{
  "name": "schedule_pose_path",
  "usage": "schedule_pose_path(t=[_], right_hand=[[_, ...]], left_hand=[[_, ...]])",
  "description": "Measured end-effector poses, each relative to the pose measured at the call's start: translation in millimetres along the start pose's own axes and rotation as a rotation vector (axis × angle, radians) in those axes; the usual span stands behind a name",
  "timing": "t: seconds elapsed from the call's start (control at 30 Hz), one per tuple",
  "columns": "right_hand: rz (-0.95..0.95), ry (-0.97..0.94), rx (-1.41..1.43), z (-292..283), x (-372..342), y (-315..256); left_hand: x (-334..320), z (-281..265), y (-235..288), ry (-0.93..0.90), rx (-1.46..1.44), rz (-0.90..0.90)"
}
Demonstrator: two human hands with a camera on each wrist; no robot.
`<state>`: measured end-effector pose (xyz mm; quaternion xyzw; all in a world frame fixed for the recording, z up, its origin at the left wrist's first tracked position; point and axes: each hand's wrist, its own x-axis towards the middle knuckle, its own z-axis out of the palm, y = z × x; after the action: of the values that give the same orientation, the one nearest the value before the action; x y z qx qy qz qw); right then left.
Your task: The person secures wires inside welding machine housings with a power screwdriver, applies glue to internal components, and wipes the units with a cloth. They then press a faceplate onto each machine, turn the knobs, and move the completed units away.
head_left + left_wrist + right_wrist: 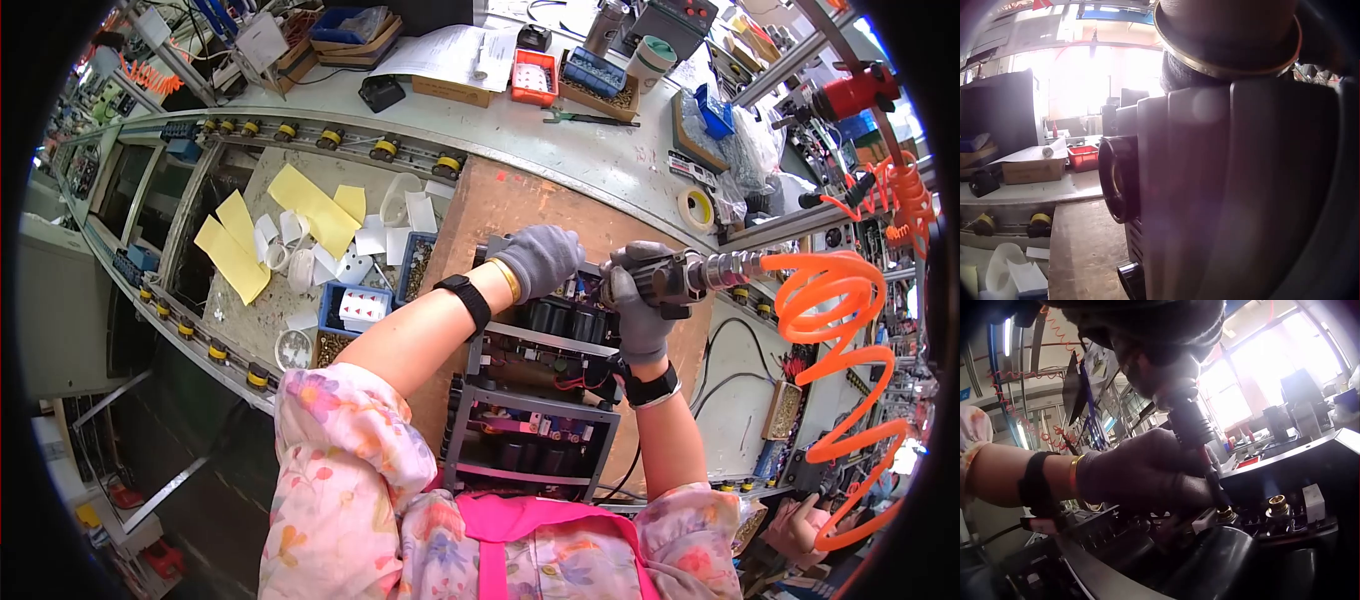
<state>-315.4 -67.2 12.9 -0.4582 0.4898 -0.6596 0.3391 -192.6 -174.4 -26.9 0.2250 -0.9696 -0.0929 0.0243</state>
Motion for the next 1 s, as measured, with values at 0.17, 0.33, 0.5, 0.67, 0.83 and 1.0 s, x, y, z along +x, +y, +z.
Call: schedule_pose_path(t=[0.17,0.33,0.5,0.67,0.83,1.0], right_hand=[[-0.046,-0.049,-0.003,3,-2,2],[-0.006,0.006,-0.069,14,2,-9],[-0.097,0.038,0.04,5,-4,-49],[-0.194,0.116,0.155,-33,-52,-107],[-0.079,0.372,0.183,-106,-153,-128],[0.189,0.948,0.133,-195,-306,-117]], left_hand=[[0,7,0,0.043,0.004,-0.03],[0,1,8,0.033,-0.09,-0.166],[-58,-49,17,0.444,-0.521,-0.166],[-199,-94,31,0.51,-1.108,-0.407],[-322,24,51,0.246,-0.875,-0.687],[-358,90,133,-0.203,-0.706,-0.619]])
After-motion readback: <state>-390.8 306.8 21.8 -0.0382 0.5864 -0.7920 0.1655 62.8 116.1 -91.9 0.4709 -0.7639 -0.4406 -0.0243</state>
